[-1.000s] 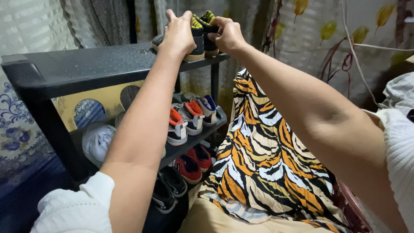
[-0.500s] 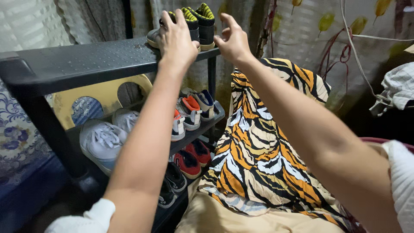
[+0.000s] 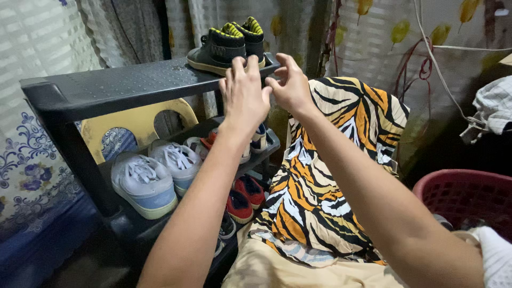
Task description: The person unlaces a grey sneaker, places it on a shoe rack, then picks up a red and blue sneaker and begins to lace it. The person handles the shoes and laces by hand, working on each shoe individually.
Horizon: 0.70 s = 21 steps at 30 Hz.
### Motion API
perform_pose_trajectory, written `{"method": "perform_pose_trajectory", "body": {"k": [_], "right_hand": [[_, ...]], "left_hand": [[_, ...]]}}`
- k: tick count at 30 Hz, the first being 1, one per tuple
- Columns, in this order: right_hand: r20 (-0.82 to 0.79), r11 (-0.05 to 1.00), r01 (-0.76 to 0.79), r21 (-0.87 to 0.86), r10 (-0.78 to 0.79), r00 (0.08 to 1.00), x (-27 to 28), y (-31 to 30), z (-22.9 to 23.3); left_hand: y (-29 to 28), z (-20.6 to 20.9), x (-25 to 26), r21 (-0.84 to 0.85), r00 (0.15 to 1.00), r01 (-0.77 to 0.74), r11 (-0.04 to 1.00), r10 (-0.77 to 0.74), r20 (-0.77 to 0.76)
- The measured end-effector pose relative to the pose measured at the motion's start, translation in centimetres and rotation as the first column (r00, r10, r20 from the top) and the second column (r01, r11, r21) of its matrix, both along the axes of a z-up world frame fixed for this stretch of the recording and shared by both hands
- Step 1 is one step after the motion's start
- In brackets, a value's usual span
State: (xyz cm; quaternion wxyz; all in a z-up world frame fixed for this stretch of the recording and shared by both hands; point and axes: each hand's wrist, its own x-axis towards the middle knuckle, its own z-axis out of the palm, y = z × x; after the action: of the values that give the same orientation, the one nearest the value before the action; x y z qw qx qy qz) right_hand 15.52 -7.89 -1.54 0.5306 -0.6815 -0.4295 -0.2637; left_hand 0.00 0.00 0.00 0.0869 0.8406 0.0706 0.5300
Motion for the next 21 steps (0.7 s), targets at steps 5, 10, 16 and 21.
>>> {"method": "perform_pose_trajectory", "body": {"k": [5,10,16,21], "right_hand": [[-0.023,0.999,-0.039,-0.024,0.039,0.999,-1.4,-1.8,-2.8],[-0.102,0.997,-0.044,-0.066,0.037,0.994,-3.1,-3.6,-6.3],[-0.197,0.994,-0.025,-0.110,0.003,0.980,-5.7,-5.7,-9.9],[-0.294,0.994,-0.084,-0.074,0.059,0.954,-7.4,-7.2,-13.6]], "left_hand": [[-1.6,-2.7,-1.5,-0.011,0.991,0.132,0.991,-0.132,0.006],[-2.3,-6.7,-2.9,-0.070,0.971,0.239,0.969,-0.239,0.000],[-3.4,-11.8,-4.5,-0.176,0.962,0.244,0.954,-0.261,-0.079],[-4.6,-15.7,-5.6,-0.291,0.942,0.263,0.920,-0.309,-0.127]]}}
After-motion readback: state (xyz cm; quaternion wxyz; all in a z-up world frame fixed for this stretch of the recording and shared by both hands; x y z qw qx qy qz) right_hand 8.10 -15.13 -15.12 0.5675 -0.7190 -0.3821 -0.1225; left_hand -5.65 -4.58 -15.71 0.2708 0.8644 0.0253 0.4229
